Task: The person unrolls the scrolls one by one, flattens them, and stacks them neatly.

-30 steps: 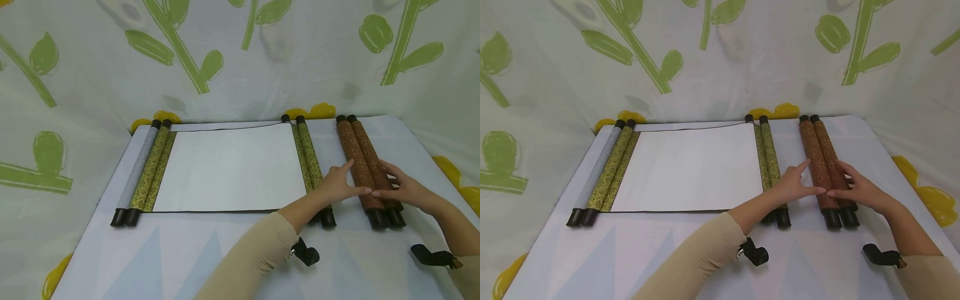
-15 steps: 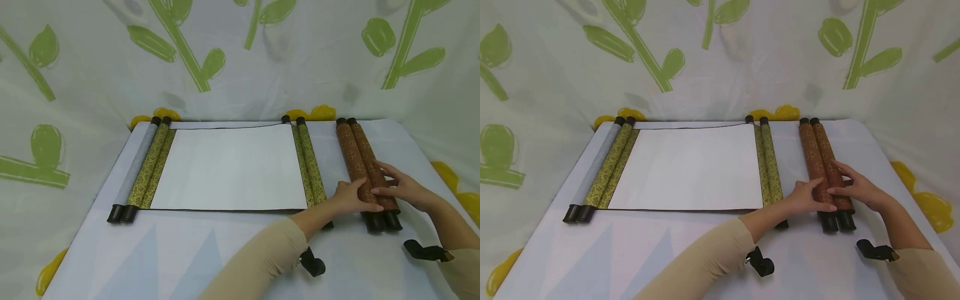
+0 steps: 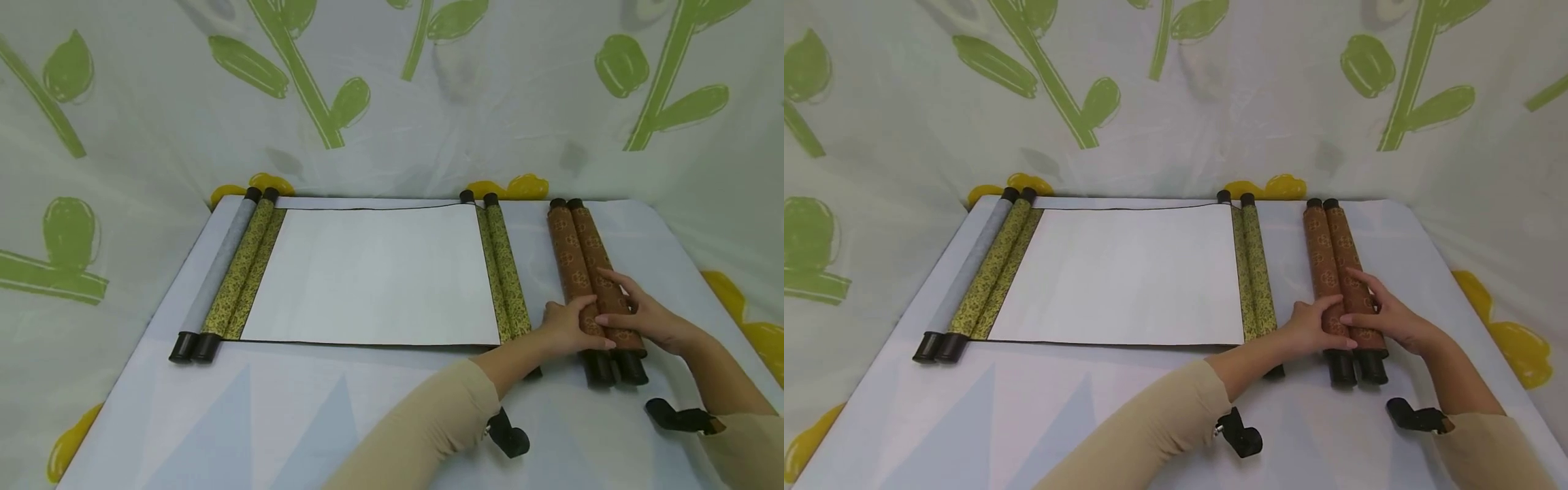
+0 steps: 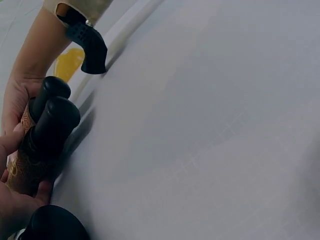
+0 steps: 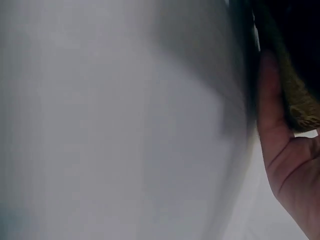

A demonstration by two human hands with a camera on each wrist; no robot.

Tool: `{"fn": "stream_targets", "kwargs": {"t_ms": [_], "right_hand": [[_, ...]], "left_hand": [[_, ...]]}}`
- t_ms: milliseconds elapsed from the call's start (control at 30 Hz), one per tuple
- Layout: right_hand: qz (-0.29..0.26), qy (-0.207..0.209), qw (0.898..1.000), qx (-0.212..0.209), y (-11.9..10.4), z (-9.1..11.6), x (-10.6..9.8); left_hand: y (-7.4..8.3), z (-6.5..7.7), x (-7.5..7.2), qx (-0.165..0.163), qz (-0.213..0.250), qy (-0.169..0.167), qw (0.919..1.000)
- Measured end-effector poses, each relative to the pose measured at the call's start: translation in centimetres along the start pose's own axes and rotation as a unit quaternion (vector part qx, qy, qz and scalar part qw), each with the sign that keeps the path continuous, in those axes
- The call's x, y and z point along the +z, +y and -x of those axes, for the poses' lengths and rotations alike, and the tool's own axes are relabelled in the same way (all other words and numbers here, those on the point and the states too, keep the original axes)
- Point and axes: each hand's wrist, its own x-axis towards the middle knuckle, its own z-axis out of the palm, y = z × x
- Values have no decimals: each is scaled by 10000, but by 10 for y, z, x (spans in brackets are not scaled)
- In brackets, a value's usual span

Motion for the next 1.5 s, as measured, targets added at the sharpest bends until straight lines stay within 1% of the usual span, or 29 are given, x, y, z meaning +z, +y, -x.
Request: {"fn": "stream_targets", "kwargs": {"t_ms": [100, 200, 400, 500, 600, 733, 833, 967, 1033, 1200, 1333, 1433, 1500], "right_hand": [[-15, -19, 10000, -55, 1, 4, 4], [-110, -58, 9999, -103, -2, 7, 8], [-444, -125, 9987, -201, -10, 10, 20], [-450, -54, 9988, -206, -12, 11, 24], [-360, 18, 9991, -220, -13, 12, 26], [-40, 121, 9996, -238, -16, 15, 27], [-31, 160, 9994, -293, -18, 18, 28], [32, 330, 9980, -540, -22, 23, 32], [170, 442, 9965, -689, -24, 26, 34], [188, 569, 9944, -871, -33, 31, 40], [267, 679, 9926, -975, -45, 34, 46], [99, 712, 9911, -1122, -55, 33, 50], [4, 778, 9895, -1215, -62, 32, 53]], "left_hand": [[0, 0, 1, 70, -47, 100, 9999], [-1, 1, 0, 115, 54, 105, 9999], [-4, 4, -4, 241, 328, -359, 9985], [-5, 6, -6, 241, 536, -439, 9973], [-6, 8, -8, 279, 622, -370, 9970], [-4, 11, -9, 375, 533, -294, 9974], [-4, 15, -11, 452, 444, -272, 9976], [-4, 22, -12, 670, 336, -211, 9970], [-2, 25, -13, 777, 265, -197, 9964], [2, 35, -21, 973, 113, -211, 9950], [2, 43, -27, 1118, 277, -228, 9931], [2, 49, -32, 1110, 417, -159, 9928], [3, 53, -36, 1153, 328, -62, 9928]]}}
